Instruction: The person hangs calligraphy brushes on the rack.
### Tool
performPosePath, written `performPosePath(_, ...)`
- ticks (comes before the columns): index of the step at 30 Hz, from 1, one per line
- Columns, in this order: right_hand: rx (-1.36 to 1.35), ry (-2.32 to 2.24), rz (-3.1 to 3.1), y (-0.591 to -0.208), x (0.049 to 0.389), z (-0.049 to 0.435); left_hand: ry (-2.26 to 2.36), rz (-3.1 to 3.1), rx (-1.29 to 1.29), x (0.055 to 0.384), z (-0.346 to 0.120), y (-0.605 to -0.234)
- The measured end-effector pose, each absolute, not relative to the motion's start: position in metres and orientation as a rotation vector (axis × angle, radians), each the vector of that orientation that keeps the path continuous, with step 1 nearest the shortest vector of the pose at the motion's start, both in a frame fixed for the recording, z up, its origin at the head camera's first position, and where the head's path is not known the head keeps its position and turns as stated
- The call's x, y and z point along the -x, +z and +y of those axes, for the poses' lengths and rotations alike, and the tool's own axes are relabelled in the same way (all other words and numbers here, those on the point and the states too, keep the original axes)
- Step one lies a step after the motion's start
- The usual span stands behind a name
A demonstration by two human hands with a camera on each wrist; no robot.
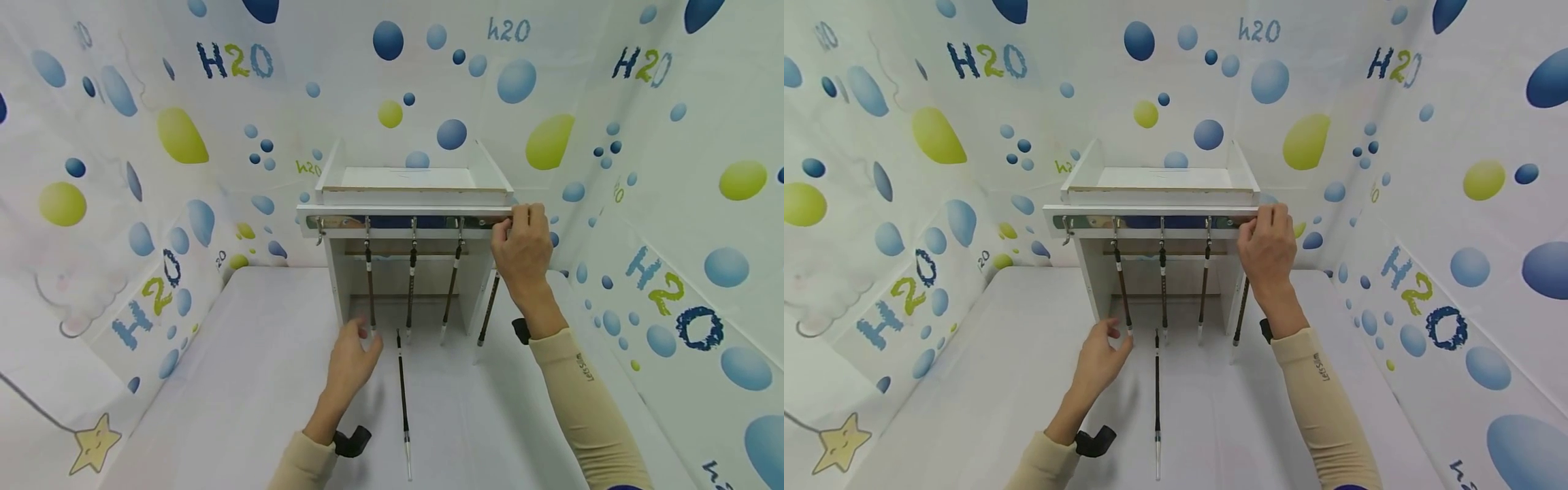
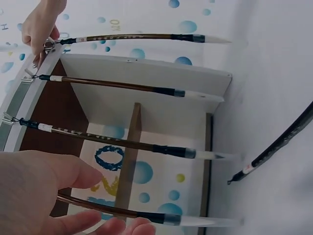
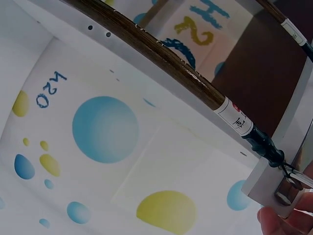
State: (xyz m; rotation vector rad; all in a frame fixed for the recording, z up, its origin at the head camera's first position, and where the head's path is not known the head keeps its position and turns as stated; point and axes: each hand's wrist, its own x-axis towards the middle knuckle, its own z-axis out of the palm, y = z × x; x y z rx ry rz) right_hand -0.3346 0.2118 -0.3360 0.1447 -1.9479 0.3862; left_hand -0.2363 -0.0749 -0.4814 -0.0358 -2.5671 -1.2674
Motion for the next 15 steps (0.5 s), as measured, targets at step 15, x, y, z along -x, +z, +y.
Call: performPosePath(15, -0.145, 0.413, -1.951, -0.336, 0.335, 0.21, -1.287, -2.727, 0.032, 0.227, -0.06, -0.515)
